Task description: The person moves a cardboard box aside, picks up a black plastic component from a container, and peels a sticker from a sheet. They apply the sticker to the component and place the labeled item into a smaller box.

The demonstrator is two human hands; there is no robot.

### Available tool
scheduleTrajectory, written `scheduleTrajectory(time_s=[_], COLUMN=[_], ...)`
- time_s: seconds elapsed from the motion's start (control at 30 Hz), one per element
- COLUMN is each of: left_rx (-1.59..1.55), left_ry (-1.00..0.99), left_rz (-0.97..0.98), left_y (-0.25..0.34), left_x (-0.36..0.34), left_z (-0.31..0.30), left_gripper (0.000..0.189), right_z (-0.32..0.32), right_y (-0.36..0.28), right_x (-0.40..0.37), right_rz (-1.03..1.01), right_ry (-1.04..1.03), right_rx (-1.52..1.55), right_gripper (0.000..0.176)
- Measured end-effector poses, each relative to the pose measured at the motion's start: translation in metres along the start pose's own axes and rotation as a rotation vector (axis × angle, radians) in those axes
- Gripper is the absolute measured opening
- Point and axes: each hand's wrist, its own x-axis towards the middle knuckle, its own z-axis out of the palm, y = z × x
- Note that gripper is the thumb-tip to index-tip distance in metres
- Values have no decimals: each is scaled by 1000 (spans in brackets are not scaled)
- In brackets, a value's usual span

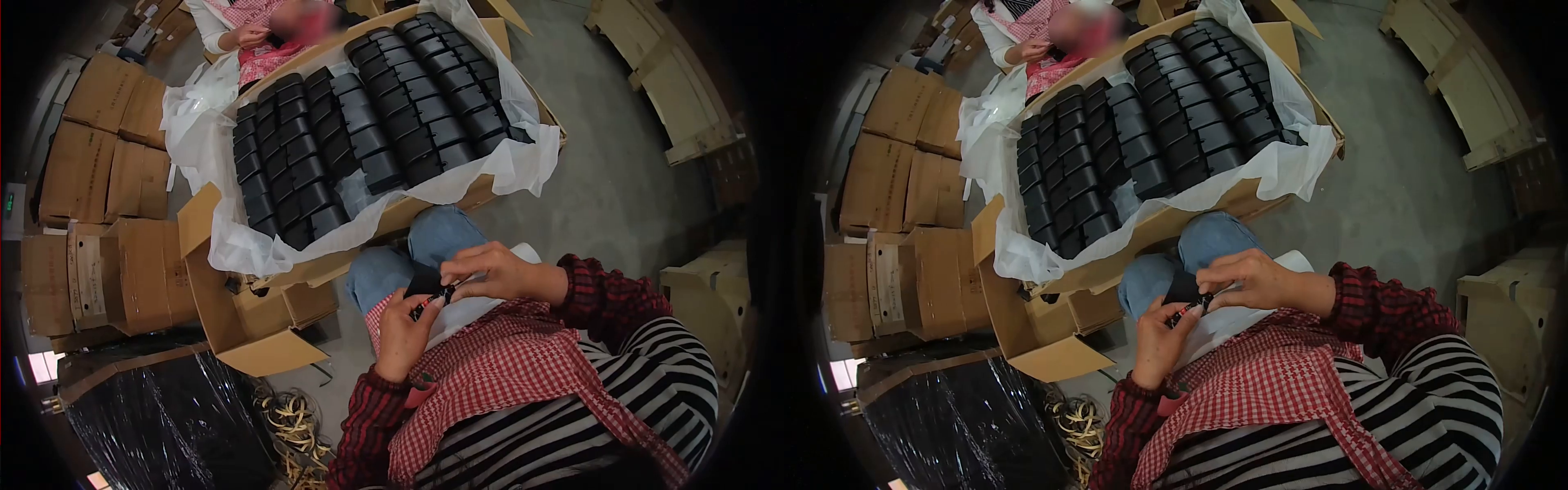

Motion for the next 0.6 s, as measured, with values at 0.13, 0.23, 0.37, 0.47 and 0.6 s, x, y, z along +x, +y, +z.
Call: scheduleTrajectory(time_s=[0.13, 0.23, 0.37, 0.47, 0.6], left_rx=[26, -25, -305, -8, 376], left_ry=[-46, -37, -57, -40, 127], left_rz=[-38, -106, -304, -373, -15], left_y=[4, -8, -16, -24, -6], left_x=[-2, -13, -25, -22, -31], left_z=[-10, -21, -26, -23, -14], left_gripper=[24, 23, 22, 21, 24], right_z=[1, 3, 4, 6, -5], right_y=[-1, 6, 4, -4, -12], right_x=[-1, -6, -11, -13, -17], right_rz=[-38, -90, -195, -404, -386], right_ry=[-7, 8, 40, 12, 1], right_rx=[-113, -117, -118, -420, -389], right_gripper=[25, 20, 16, 15, 16])
